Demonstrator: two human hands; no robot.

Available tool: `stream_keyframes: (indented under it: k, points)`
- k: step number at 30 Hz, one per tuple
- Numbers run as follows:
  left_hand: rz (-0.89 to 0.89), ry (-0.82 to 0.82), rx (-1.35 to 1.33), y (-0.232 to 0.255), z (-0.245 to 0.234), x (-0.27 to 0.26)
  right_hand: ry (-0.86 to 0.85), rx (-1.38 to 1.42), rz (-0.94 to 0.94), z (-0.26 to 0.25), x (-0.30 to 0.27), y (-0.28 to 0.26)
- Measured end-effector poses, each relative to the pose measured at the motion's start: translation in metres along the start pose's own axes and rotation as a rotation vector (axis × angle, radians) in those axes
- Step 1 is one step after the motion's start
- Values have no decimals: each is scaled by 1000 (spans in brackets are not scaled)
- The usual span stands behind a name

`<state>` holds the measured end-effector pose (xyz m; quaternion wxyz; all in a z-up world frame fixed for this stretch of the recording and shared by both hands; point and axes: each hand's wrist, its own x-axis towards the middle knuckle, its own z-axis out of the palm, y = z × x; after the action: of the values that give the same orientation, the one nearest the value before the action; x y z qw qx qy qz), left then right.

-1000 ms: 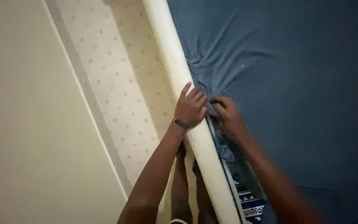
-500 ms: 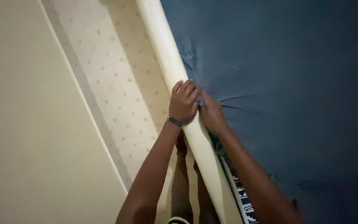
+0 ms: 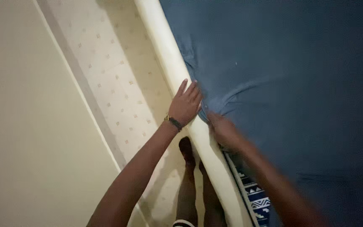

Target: The person smooths and tucks a blue fitted sheet over a mattress, working along the edges and corners to secure the fabric. The hands repeatedly pull and press the sheet to remove wrinkles and ensure a snug fit.

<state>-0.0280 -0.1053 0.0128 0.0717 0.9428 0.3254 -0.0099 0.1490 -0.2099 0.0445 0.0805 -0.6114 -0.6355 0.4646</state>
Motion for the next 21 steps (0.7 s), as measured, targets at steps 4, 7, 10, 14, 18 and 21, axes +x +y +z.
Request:
stream_keyframes:
  k: [4,7,10,14,18,21]
  points:
    - [-132,1,125,15,2,-8,125,482,135,-6,-9,-5]
    - [-298,56,-23,25,-2,-4,430,415,124,-15,-2,-11]
    - [-551,143,-204,36,-7,-15,500,406,-44,-13,12,-16]
    - [-990,96,-551,42,-14,-9,315,444,-77,-20,48,-22]
    - [-1018,321,-786,52,-9,-2,48,537,143,-34,62,-24]
    - [-1037,463,-797,63,-4,-1,-95,606,251,-50,65,-29]
